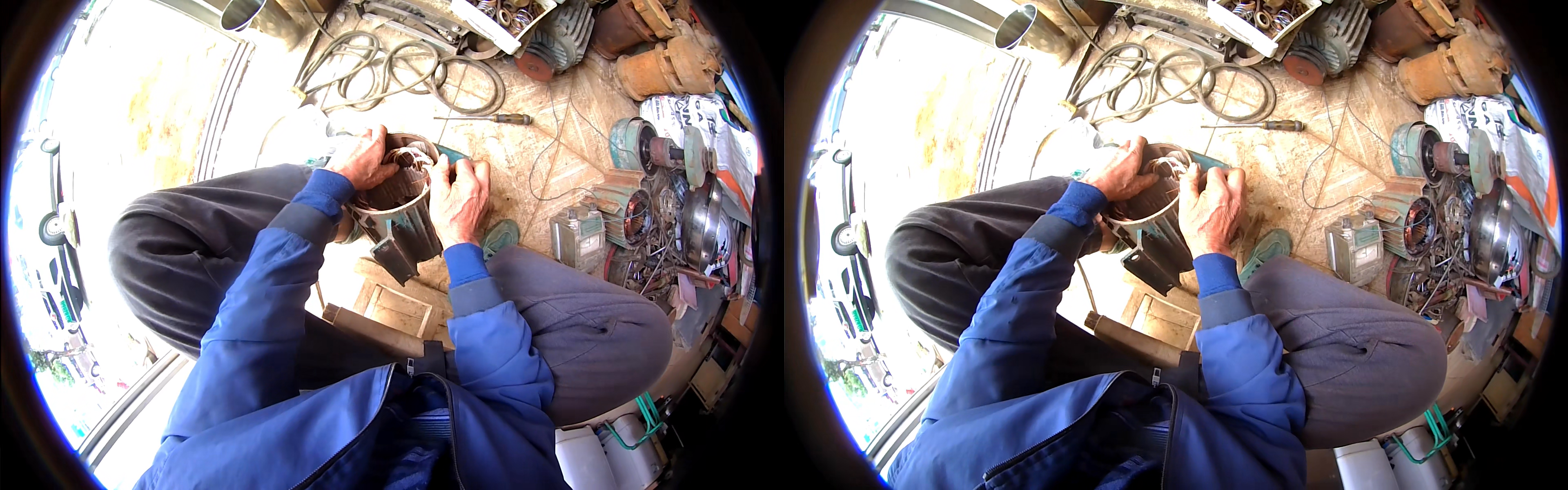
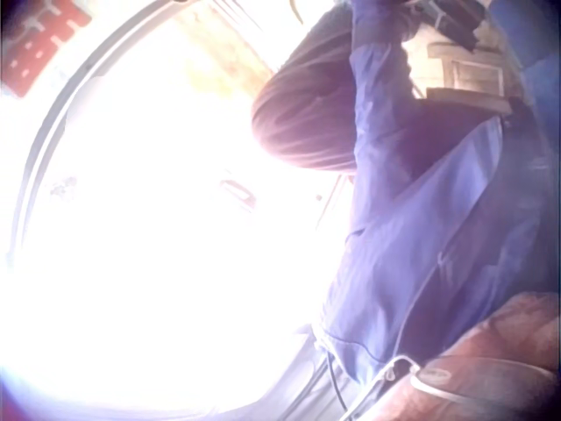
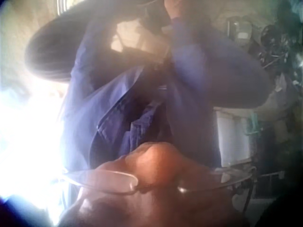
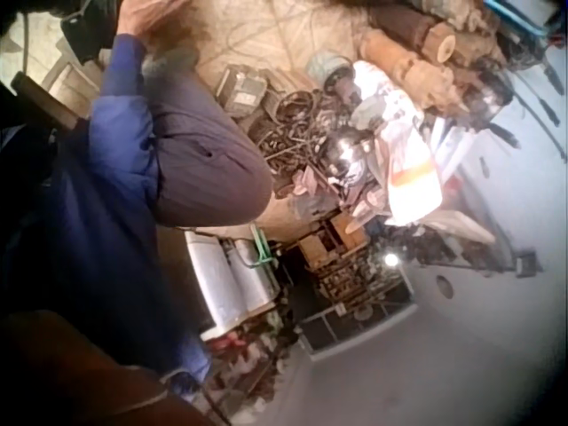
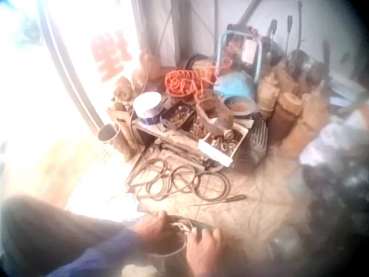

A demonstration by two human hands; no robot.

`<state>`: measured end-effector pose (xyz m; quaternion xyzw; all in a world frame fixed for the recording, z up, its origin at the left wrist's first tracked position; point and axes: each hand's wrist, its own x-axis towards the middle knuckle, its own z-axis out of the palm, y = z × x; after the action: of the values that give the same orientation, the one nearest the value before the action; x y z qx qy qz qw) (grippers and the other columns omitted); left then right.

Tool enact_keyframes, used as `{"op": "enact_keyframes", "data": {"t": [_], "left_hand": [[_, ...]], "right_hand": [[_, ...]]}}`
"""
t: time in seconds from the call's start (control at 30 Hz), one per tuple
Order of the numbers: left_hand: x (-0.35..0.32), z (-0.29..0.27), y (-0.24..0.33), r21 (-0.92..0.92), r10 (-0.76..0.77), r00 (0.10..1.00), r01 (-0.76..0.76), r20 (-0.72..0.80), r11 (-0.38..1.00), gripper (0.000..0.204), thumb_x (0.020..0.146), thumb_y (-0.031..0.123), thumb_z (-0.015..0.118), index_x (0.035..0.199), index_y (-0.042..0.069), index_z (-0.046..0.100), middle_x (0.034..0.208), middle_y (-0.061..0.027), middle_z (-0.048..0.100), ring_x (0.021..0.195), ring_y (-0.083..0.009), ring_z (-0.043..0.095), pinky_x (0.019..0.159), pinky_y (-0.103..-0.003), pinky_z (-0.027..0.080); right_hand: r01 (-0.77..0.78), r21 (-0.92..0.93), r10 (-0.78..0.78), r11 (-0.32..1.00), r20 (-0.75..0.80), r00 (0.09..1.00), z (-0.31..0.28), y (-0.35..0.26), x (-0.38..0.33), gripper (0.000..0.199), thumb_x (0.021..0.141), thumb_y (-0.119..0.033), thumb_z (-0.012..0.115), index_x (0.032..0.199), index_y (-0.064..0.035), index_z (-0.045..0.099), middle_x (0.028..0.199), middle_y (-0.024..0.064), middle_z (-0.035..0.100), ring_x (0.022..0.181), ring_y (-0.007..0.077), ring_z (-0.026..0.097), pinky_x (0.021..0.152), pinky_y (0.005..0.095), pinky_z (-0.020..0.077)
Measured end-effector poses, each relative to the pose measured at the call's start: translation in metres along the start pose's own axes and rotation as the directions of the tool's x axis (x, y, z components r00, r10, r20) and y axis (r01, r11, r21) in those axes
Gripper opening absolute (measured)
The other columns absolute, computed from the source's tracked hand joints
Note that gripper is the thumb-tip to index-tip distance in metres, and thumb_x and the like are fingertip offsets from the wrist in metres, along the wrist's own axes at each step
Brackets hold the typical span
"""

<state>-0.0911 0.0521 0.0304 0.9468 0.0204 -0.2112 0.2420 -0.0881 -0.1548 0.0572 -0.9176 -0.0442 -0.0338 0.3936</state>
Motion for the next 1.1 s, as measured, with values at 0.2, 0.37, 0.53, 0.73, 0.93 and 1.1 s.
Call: {"op": "enact_keyframes", "data": {"t": [0.2, 0.37, 0.53, 0.73, 0.93, 1.1], "left_hand": [[-0.003, 0.011, -0.005, -0.030, 0.006, 0.999, -0.008, -0.053, 1.000, 0.063, 0.087, 0.033, 0.073, 0.123, -0.007, 0.041, 0.112, -0.0378, 0.059, 0.105, -0.0513, 0.062, 0.090, -0.052, 0.050], [-0.001, 0.001, 0.004, -0.021, -0.036, 0.999, 0.036, -0.033, 0.999, 0.061, 0.085, 0.032, 0.075, 0.121, -0.007, 0.045, 0.106, -0.0354, 0.063, 0.103, -0.0490, 0.064, 0.089, -0.050, 0.051], [0.005, -0.003, -0.007, -0.302, -0.109, 0.992, 0.123, 0.060, 0.945, 0.063, 0.083, 0.031, 0.078, 0.126, -0.007, 0.055, 0.117, -0.0307, 0.065, 0.105, -0.0428, 0.067, 0.091, -0.044, 0.053], [-0.046, 0.043, -0.010, -0.995, -0.540, 0.838, 0.031, 0.077, -0.094, 0.048, 0.099, 0.027, 0.060, 0.136, -0.004, 0.055, 0.134, -0.0175, 0.062, 0.124, -0.0237, 0.057, 0.105, -0.035, 0.044], [-0.064, 0.071, 0.028, -0.976, -0.683, 0.729, -0.114, 0.045, -0.186, 0.040, 0.106, 0.030, 0.043, 0.131, 0.004, 0.061, 0.127, -0.0078, 0.065, 0.108, -0.0193, 0.063, 0.095, -0.033, 0.051], [-0.058, 0.069, 0.041, -0.957, -0.690, 0.723, -0.225, -0.036, -0.186, 0.039, 0.107, 0.022, 0.048, 0.134, -0.005, 0.057, 0.124, -0.0106, 0.065, 0.109, -0.0170, 0.061, 0.097, -0.029, 0.049]], "right_hand": [[0.037, -0.013, -0.037, 0.999, -0.013, 0.999, 0.003, 0.002, 0.002, 0.031, 0.089, -0.023, 0.071, 0.074, 0.0003, 0.057, 0.089, 0.0176, 0.054, 0.084, 0.0379, 0.058, 0.074, 0.0483, 0.0475], [0.008, 0.024, -0.007, 1.000, -0.010, 1.000, 0.002, 0.005, 0.003, 0.032, 0.090, -0.023, 0.071, 0.074, 0.0011, 0.059, 0.089, 0.0177, 0.055, 0.083, 0.0378, 0.058, 0.074, 0.0481, 0.0473], [-0.033, 0.037, 0.034, 0.999, -0.027, 0.999, -0.003, 0.014, -0.001, 0.032, 0.091, -0.023, 0.070, 0.075, 0.0027, 0.060, 0.087, 0.0177, 0.055, 0.081, 0.0370, 0.058, 0.073, 0.0479, 0.0464], [-0.041, 0.072, 0.044, 0.997, -0.040, 0.998, -0.001, 0.016, -0.007, 0.033, 0.091, -0.022, 0.070, 0.074, 0.0031, 0.057, 0.084, 0.0171, 0.053, 0.077, 0.0355, 0.055, 0.071, 0.0471, 0.0448], [-0.091, 0.080, 0.096, 0.993, -0.057, 0.994, -0.006, 0.022, -0.006, 0.034, 0.092, -0.024, 0.069, 0.074, 0.0024, 0.057, 0.081, 0.0173, 0.056, 0.074, 0.0373, 0.058, 0.069, 0.0479, 0.0452], [-0.289, 0.184, 0.315, 0.939, -0.130, 0.940, -0.002, 0.036, -0.006, 0.042, 0.097, -0.030, 0.063, 0.073, 0.0040, 0.058, 0.063, 0.0209, 0.058, 0.056, 0.0315, 0.050, 0.059, 0.0453, 0.0416]]}}
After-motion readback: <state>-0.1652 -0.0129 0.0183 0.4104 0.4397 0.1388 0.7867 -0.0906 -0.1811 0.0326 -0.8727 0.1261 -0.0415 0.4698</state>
